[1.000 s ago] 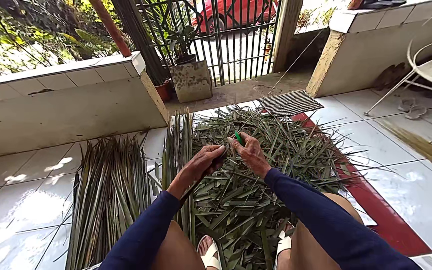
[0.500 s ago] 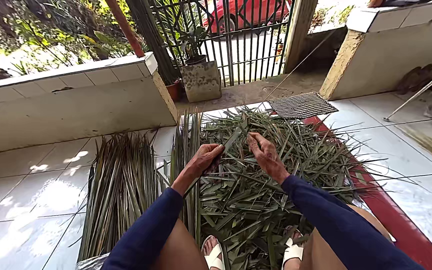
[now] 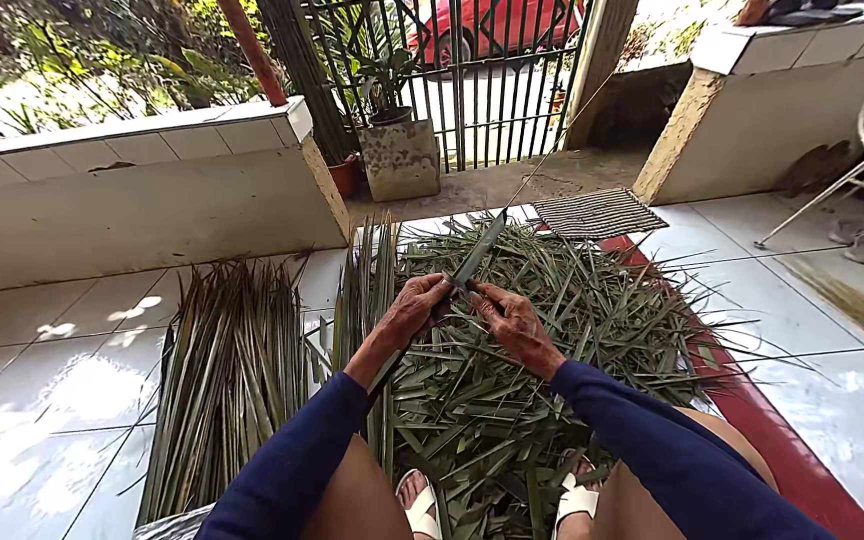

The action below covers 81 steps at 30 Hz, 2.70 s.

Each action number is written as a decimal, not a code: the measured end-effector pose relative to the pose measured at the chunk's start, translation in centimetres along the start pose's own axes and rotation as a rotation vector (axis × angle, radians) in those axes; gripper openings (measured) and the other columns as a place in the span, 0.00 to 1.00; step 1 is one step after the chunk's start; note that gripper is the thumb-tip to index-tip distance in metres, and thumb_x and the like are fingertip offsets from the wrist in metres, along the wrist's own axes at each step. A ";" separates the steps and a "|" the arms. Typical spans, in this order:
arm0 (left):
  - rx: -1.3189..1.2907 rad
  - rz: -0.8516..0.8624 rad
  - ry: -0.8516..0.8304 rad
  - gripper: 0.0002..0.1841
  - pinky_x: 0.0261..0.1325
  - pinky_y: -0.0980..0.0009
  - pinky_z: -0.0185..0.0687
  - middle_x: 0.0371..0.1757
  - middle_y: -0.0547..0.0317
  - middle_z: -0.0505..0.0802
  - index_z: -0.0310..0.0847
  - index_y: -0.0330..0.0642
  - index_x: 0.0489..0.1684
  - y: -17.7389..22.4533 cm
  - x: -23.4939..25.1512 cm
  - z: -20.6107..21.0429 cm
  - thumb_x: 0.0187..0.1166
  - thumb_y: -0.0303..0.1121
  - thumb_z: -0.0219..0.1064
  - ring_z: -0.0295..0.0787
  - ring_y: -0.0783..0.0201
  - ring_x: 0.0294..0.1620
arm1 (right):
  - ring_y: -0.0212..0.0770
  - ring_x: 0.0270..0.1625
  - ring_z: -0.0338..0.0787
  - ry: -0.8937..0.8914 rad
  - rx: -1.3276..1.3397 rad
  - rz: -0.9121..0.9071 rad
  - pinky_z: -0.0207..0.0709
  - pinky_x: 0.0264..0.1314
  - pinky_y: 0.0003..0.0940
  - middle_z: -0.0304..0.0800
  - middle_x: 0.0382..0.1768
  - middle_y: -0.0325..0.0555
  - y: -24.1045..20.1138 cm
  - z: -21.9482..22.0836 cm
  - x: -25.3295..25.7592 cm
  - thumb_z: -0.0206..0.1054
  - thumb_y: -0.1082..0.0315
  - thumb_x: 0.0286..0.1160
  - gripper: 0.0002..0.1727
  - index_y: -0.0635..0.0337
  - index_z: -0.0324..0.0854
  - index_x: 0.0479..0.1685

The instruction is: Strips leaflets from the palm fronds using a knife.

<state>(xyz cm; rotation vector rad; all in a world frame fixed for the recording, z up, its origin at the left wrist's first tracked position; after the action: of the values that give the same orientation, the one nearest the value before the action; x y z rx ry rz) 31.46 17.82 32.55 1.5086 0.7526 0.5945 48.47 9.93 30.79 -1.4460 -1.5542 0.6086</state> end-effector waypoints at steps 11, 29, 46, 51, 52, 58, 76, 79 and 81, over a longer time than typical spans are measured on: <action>-0.172 -0.121 -0.136 0.19 0.12 0.82 0.59 0.18 0.63 0.75 0.82 0.39 0.43 -0.7 -0.3 -0.6 0.95 0.42 0.49 0.63 0.75 0.10 | 0.30 0.59 0.91 0.071 -0.100 0.009 0.82 0.64 0.45 0.94 0.61 0.27 -0.3 0.6 0.0 0.56 0.45 0.89 0.20 0.31 0.87 0.70; -0.134 -0.206 -0.204 0.19 0.10 0.84 0.57 0.17 0.66 0.74 0.82 0.39 0.43 -0.7 -0.9 -0.6 0.95 0.41 0.49 0.62 0.77 0.09 | 0.45 0.54 0.93 0.251 -0.367 0.083 0.83 0.52 0.58 0.94 0.55 0.39 0.2 -1.5 0.7 0.59 0.47 0.88 0.20 0.34 0.86 0.71; 0.101 -0.140 -0.066 0.19 0.10 0.81 0.61 0.18 0.60 0.81 0.85 0.36 0.47 -0.9 -1.7 -1.9 0.95 0.41 0.51 0.67 0.73 0.09 | 0.47 0.44 0.92 0.230 -0.157 0.067 0.83 0.47 0.57 0.95 0.51 0.45 0.6 -3.6 1.1 0.56 0.51 0.91 0.21 0.43 0.85 0.73; 0.239 -0.052 -0.063 0.19 0.11 0.79 0.62 0.19 0.57 0.83 0.85 0.38 0.45 -0.1 -1.0 -0.9 0.96 0.41 0.50 0.70 0.70 0.10 | 0.37 0.52 0.93 0.056 -0.130 0.063 0.84 0.55 0.51 0.95 0.57 0.34 0.5 -0.5 0.4 0.57 0.47 0.89 0.20 0.35 0.86 0.72; 0.271 -0.034 -0.060 0.19 0.12 0.79 0.63 0.19 0.56 0.83 0.85 0.38 0.44 0.0 -0.9 -0.7 0.96 0.41 0.50 0.71 0.70 0.10 | 0.37 0.51 0.93 0.056 -0.133 0.058 0.84 0.54 0.51 0.95 0.56 0.34 0.6 -0.5 0.5 0.57 0.47 0.89 0.20 0.35 0.87 0.71; 0.410 0.031 -0.030 0.19 0.14 0.77 0.66 0.18 0.56 0.84 0.84 0.39 0.40 0.4 -0.6 -0.4 0.96 0.41 0.51 0.74 0.68 0.12 | 0.42 0.51 0.93 0.109 -0.246 0.077 0.84 0.53 0.56 0.96 0.53 0.37 0.3 -1.5 0.5 0.58 0.46 0.89 0.20 0.35 0.87 0.70; 0.192 -0.107 -0.027 0.21 0.11 0.79 0.64 0.17 0.59 0.80 0.85 0.37 0.47 0.1 -1.9 -1.4 0.96 0.42 0.49 0.68 0.71 0.10 | 0.48 0.54 0.93 0.409 -0.191 0.122 0.82 0.58 0.57 0.93 0.60 0.44 2.5 -7.5 2.5 0.54 0.49 0.92 0.23 0.43 0.84 0.75; -0.012 -0.197 -0.095 0.21 0.11 0.81 0.61 0.16 0.64 0.74 0.82 0.39 0.43 -0.6 -1.8 -1.5 0.96 0.44 0.47 0.63 0.74 0.09 | 0.42 0.32 0.85 0.249 -0.059 0.002 0.80 0.35 0.49 0.92 0.43 0.43 0.5 -3.5 0.7 0.58 0.52 0.91 0.20 0.40 0.84 0.75; -0.113 -0.227 -0.152 0.22 0.10 0.82 0.58 0.15 0.66 0.71 0.80 0.41 0.40 -0.6 -1.6 -1.1 0.96 0.44 0.46 0.61 0.75 0.08 | 0.33 0.42 0.91 0.150 -0.044 -0.056 0.85 0.46 0.44 0.94 0.54 0.33 -0.1 -1.2 0.2 0.59 0.51 0.90 0.20 0.34 0.84 0.75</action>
<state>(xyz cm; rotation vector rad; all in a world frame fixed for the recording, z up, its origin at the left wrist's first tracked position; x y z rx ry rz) 29.49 17.31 32.14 1.3262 0.7472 0.3420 49.43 9.86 31.49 -1.4422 -1.4929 0.4248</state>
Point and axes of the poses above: each hand's wrist, its own x-axis towards the middle knuckle, its own z-axis out of the palm, y = z × x, the point moved 5 cm from there along x, towards the middle knuckle
